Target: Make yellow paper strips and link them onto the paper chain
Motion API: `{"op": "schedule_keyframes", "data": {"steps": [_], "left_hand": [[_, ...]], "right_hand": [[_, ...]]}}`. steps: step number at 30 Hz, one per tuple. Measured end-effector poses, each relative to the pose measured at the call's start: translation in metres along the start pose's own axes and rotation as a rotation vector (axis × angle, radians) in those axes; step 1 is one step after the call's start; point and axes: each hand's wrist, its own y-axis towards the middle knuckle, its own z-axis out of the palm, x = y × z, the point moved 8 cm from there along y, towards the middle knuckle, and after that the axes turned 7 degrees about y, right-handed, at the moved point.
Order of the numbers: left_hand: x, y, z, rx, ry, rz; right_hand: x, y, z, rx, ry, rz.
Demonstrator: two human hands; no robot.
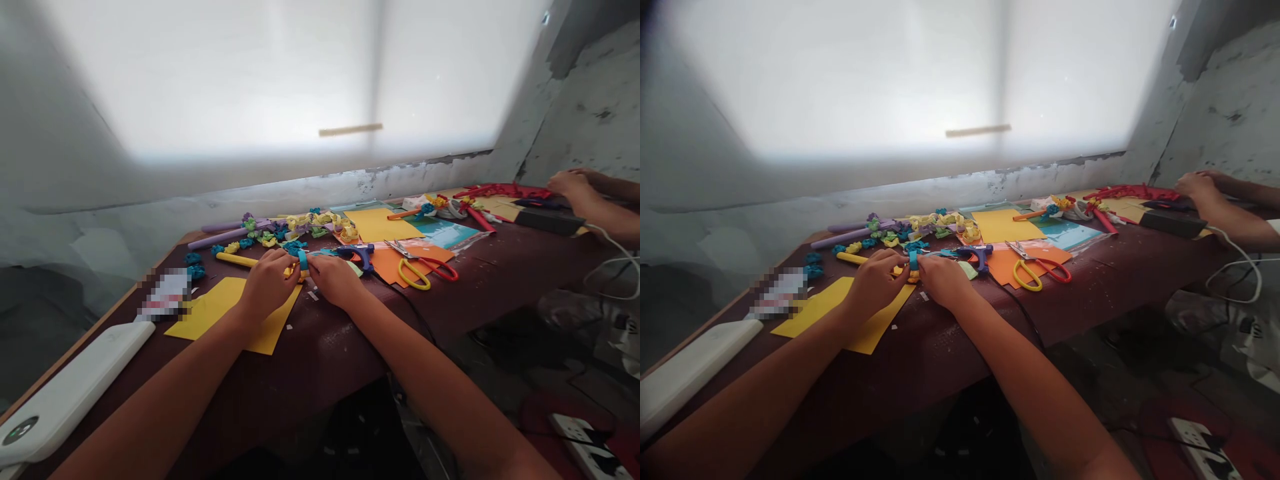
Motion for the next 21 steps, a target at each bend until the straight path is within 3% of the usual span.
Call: {"op": "schedule_keyframes", "data": {"steps": [7, 13, 18, 21], "left_hand": [[-0.008, -0.002, 0.002, 0.034, 0.017, 0.053], [-0.006, -0.004, 0.0, 0.024, 0.024, 0.038], [0.016, -0.002, -0.004, 0.035, 0.028, -0.01], [0.032, -0.002, 0.006, 0.14, 0.041, 0.063]], "right_hand": [[0.0, -0.002, -0.004, -0.04, 0.035, 0.059], [-0.01, -0.002, -0.014, -0.142, 0.237, 0.082], [-0.027, -0.002, -0.014, -0.212, 0.379, 0.135], [-0.034, 0.001, -0.017, -0.213, 0.426, 0.173]]}}
